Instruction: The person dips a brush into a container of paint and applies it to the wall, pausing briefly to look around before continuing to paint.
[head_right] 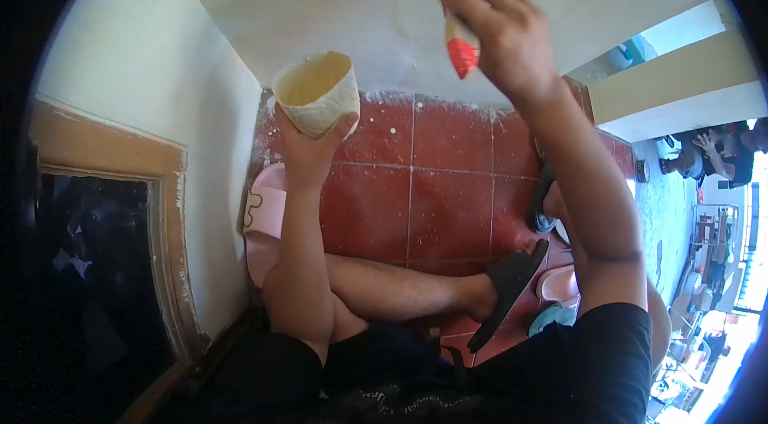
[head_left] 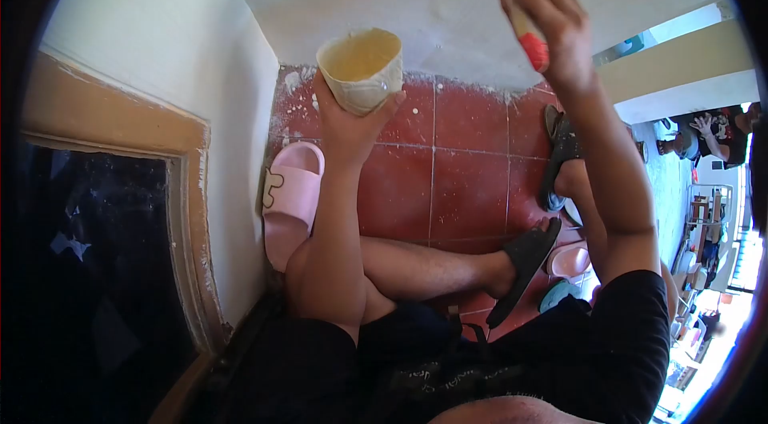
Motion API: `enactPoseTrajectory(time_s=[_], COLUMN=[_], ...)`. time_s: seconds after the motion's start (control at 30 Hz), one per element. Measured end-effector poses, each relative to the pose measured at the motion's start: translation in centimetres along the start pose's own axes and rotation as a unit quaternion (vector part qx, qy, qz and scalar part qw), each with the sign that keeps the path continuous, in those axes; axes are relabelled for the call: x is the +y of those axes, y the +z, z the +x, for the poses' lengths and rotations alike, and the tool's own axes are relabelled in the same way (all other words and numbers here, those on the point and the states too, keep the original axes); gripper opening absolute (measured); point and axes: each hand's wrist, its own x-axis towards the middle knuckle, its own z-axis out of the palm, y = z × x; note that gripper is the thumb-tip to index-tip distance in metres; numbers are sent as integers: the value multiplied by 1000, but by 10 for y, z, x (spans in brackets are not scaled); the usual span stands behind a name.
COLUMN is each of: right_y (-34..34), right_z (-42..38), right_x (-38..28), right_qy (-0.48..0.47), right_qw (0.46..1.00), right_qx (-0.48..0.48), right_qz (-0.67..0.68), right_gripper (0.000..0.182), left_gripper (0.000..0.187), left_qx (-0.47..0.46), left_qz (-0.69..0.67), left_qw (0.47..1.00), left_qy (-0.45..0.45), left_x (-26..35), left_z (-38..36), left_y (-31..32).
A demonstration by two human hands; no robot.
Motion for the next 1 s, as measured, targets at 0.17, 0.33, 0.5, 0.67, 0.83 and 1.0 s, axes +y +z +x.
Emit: enactPoseTrajectory(time_s=[0.17, 0.33, 0.5, 0.67, 0.83, 1.0], right_y=[6, 89, 119, 93, 51, 80], right_z=[-8, -88, -132, -89, -54, -79], right_x=[-6, -43, -83, -39, -38, -42], right_qy=[-37, -44, 36, 81, 72, 29], right_qw=[999, 994, 973, 981, 997, 999], right_qx=[16, -91, -209, -153, 10, -16], right_qz=[-5, -44, 90, 83, 39, 22], right_gripper=[28, 21, 23, 28, 23, 22], left_gripper=[86, 86, 88, 87, 88, 89], left_qx=[6, 27, 52, 39, 33, 27], left_qz=[-64, -37, 19, 2, -31, -46], left_qw=[998, 999, 997, 998, 997, 998], left_qy=[-9, 26, 59, 58, 55, 36], left_x=[5, 0, 6, 0, 7, 18], left_z=[5, 8, 15, 14, 14, 13], left_y=[4, -6, -25, -25, -23, -17])
